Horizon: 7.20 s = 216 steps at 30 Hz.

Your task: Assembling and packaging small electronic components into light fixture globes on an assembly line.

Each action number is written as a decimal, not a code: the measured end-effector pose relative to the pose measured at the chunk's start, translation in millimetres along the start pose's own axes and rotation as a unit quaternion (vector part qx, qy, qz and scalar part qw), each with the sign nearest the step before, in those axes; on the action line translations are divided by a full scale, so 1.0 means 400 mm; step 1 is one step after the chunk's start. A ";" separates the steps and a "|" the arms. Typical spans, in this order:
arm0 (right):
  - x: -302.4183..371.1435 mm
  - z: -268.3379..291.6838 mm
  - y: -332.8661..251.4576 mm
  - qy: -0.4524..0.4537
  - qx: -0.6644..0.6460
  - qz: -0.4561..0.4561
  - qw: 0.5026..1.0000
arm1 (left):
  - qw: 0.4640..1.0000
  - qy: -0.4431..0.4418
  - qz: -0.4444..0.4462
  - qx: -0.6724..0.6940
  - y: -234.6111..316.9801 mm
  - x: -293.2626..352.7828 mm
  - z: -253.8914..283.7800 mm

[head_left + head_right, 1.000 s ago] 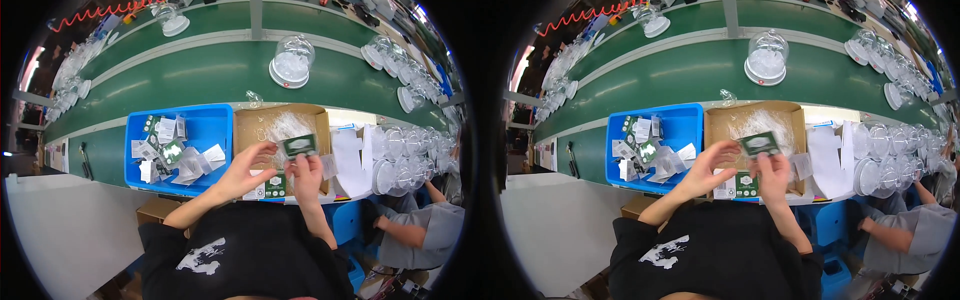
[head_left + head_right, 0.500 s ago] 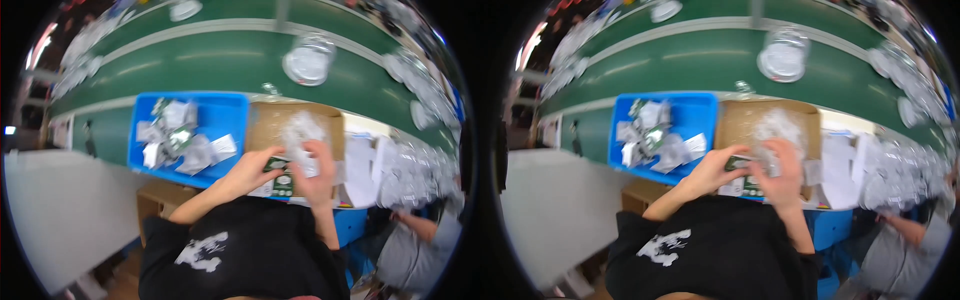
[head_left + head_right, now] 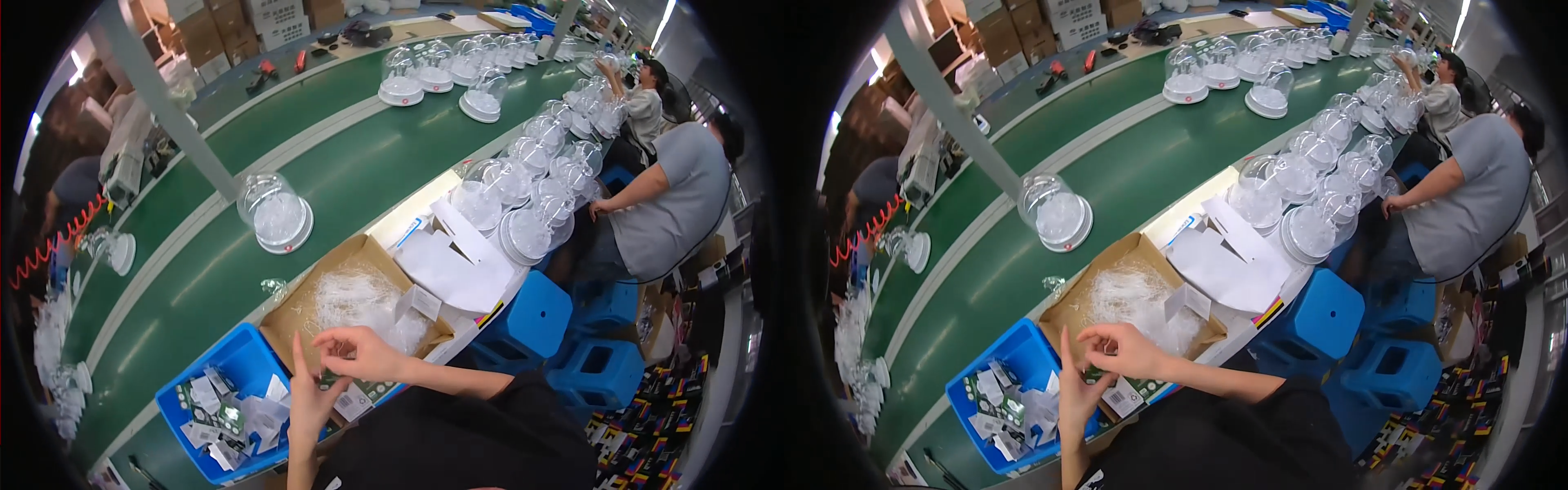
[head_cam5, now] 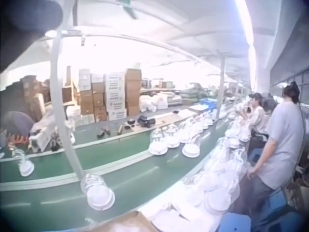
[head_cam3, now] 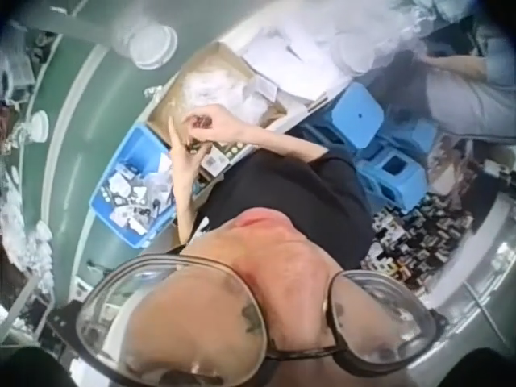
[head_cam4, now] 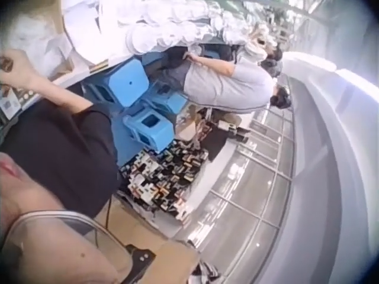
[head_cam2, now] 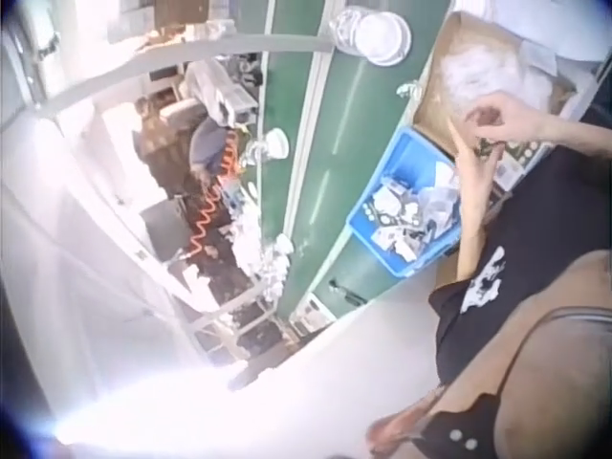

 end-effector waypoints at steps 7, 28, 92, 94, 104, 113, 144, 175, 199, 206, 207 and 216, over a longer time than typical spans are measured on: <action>-0.010 0.029 0.006 0.023 0.065 0.071 0.995 | 0.999 -0.012 0.048 -0.016 0.009 -0.003 0.015; 0.013 0.097 0.039 -0.003 0.106 0.003 0.994 | 0.995 -0.095 0.039 0.017 -0.030 -0.049 0.013; 0.009 0.142 -0.004 0.003 0.296 0.119 0.948 | 0.983 -0.127 0.012 0.132 -0.009 -0.056 -0.024; 0.014 0.137 0.015 0.016 0.282 0.117 0.952 | 0.986 -0.105 -0.005 0.126 -0.004 -0.052 -0.023; 0.011 0.108 0.042 0.079 0.209 0.076 0.972 | 0.986 0.008 -0.153 0.072 0.021 -0.031 -0.014; -0.009 0.072 0.030 0.056 0.235 0.060 0.969 | 0.985 0.040 -0.162 0.030 0.037 0.004 0.012; -0.521 -0.075 -0.162 0.035 0.177 0.168 0.969 | 0.953 0.162 -0.257 0.002 0.156 -0.211 0.427; -0.938 -0.115 -0.076 0.013 0.398 0.252 0.882 | 0.925 0.271 -0.264 -0.024 -0.007 -0.423 0.632; -0.891 -0.207 -0.136 0.036 0.442 0.297 0.846 | 0.961 0.268 -0.068 0.017 0.004 -0.442 0.751; -0.892 -0.239 -0.147 0.024 0.446 0.330 0.832 | 0.964 0.246 -0.091 0.045 -0.007 -0.387 0.749; -0.893 -0.231 -0.142 0.025 0.448 0.326 0.832 | 0.965 0.242 -0.097 0.037 0.000 -0.390 0.735; -0.900 -0.258 -0.131 0.014 0.459 0.317 0.830 | 0.930 0.306 -0.140 -0.151 -0.014 -0.359 0.746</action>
Point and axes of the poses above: each hand's wrist, its own x-axis away from the middle knuckle, its own z-axis out of the back of the hand, y = z × x, the point moved 2 cm from there along -x, towards the middle knuckle, and after that the axes turned 13 degrees about x, right-handed, at the moved point
